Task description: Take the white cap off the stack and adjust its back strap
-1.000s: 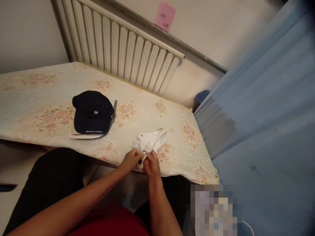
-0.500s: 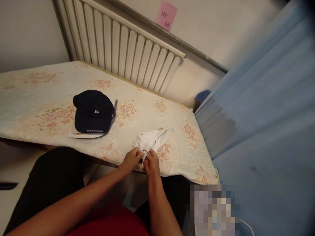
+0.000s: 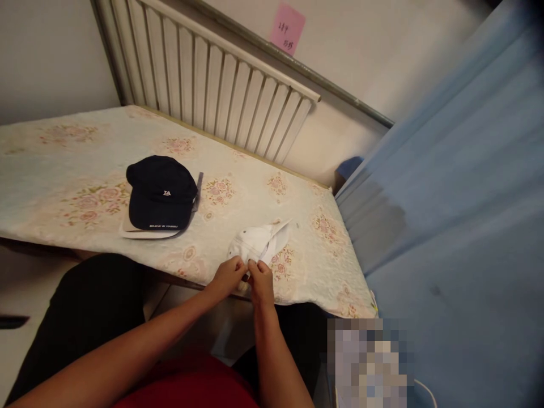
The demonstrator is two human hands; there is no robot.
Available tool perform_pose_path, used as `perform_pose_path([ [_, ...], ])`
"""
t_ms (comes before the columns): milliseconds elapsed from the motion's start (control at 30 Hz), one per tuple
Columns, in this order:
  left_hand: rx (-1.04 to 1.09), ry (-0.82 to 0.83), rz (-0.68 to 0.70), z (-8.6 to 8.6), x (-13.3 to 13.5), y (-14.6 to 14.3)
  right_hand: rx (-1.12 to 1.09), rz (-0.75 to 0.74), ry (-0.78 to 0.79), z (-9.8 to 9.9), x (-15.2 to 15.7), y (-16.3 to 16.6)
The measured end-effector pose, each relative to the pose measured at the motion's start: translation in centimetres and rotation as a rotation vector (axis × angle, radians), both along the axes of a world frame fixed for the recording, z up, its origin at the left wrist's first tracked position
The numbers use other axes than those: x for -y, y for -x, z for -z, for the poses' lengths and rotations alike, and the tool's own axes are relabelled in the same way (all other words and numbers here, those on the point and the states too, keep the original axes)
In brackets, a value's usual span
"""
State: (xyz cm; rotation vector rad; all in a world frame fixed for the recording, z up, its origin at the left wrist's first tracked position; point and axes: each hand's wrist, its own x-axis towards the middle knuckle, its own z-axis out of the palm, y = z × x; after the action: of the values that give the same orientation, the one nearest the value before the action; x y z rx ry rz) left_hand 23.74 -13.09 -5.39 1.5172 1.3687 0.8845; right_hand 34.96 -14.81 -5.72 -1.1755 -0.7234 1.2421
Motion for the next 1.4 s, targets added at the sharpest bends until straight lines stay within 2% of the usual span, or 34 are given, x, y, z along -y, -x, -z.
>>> perform_pose_path([
  [300, -0.076, -0.059, -0.109, -0.7, 0.9, 1.9, -0.101, -0.032, 0.026, -0.4, -0.7, -0.1],
  [500, -0.204, -0.036, -0.126, 0.3, 1.5, 2.4, -0.131, -0.034, 0.000, -0.4, -0.8, 0.4],
  [733, -0.365, 0.027, -0.066, 0.6, 0.7, 2.2, -0.030, -0.049, -0.007, -1.0, -0.5, 0.4],
  [933, -0.457, 0.065, -0.047, 0.4, 0.2, 2.0, 0.179, -0.084, 0.009, -1.1, 0.1, 0.6],
  [1100, -0.428, 0.046, -0.016, 0.6, 0.2, 2.2, 0.294, -0.106, 0.006, -1.3, 0.2, 0.7],
  [1233, -0.345, 0.015, 0.030, 1.3, 0.4, 2.3, 0.285, -0.098, 0.012, -1.2, 0.0, 0.6],
  [1400, -0.282, 0.003, -0.003, 1.6, 0.5, 2.5, 0.234, -0.126, 0.017, -1.0, 0.0, 0.9],
])
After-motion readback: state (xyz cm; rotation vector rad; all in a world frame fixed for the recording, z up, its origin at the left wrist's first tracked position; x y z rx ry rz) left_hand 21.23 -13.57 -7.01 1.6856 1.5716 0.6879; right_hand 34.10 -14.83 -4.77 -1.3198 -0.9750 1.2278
